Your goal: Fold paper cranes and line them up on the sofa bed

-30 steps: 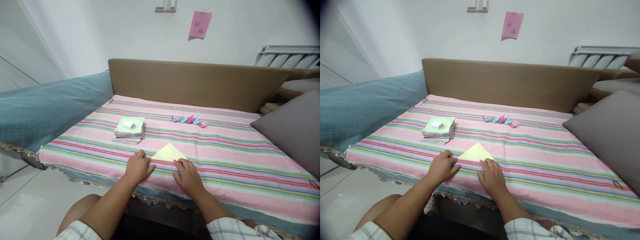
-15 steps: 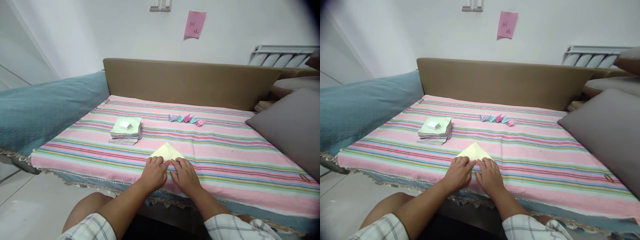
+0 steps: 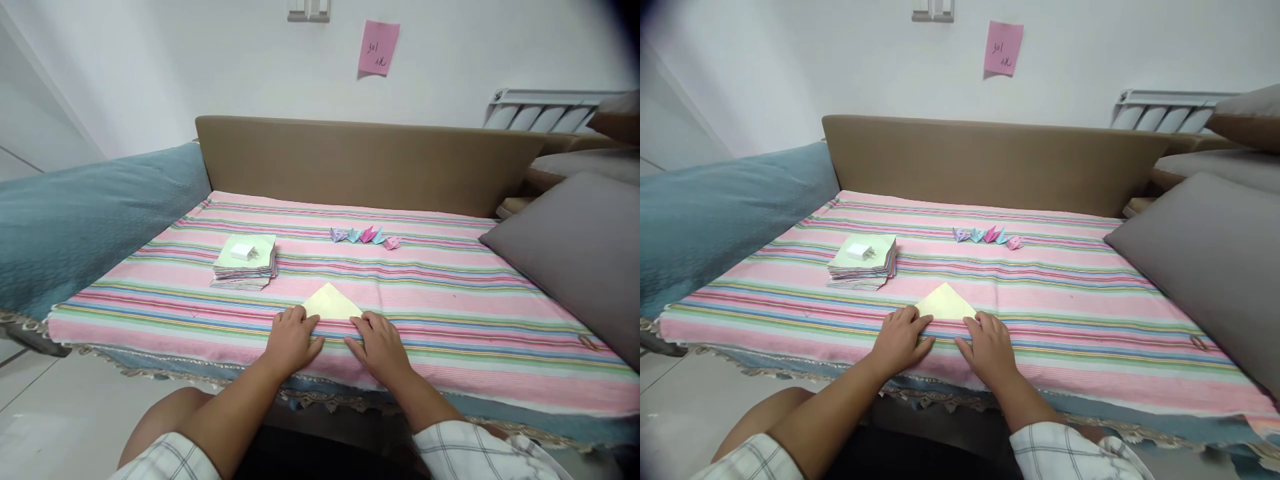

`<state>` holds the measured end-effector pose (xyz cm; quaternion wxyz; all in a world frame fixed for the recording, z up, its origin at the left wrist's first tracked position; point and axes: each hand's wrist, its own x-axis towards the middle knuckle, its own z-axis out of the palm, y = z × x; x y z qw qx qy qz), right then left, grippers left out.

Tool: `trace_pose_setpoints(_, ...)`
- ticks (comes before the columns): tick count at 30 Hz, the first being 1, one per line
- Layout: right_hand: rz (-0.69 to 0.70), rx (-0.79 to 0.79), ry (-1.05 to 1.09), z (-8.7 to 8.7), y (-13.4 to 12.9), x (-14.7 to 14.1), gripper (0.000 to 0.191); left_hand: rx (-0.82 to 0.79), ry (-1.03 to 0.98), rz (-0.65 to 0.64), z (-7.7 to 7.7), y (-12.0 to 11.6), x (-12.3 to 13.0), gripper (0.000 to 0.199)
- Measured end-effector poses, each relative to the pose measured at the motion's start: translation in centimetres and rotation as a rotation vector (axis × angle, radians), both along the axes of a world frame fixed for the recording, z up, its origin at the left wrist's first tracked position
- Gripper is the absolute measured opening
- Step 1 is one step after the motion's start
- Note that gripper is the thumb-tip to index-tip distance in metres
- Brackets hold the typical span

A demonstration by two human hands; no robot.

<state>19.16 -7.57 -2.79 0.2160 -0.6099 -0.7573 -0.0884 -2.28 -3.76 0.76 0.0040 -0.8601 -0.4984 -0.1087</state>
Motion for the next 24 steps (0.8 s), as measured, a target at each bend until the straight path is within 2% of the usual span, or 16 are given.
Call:
trace_pose_setpoints(6, -0.045, -0.053, 0.029, 0.1, -0.1, 1.3, 0.032, -0.016, 0.009, 0.087, 0.7, 0.5, -2.0, 0.032)
trace_pose_setpoints(12, -0.055, -0.027, 0.035, -0.1, -0.1, 2.3, 0.027, -0.060, 0.011, 0.134, 1.2, 1.1, -3.6, 0.031)
trace_pose_setpoints(16, -0.096, -0.045, 0.029, 0.1, -0.1, 2.3, 0.027, -0.055, -0.002, 0.132, 1.2, 1.4, -4.0, 0.031)
trace_pose_setpoints(21, -0.082, -0.101, 0.084, 0.4, 0.2, 2.6, 0.025, -0.089, -0.039, 0.153, 1.7, 1.8, -4.2, 0.030)
trace_pose_setpoints(24, -0.110, 0.001, 0.117, 0.5, 0.5, 2.3, 0.030, -0.033, -0.094, 0.220, 2.2, 1.8, -3.8, 0.028)
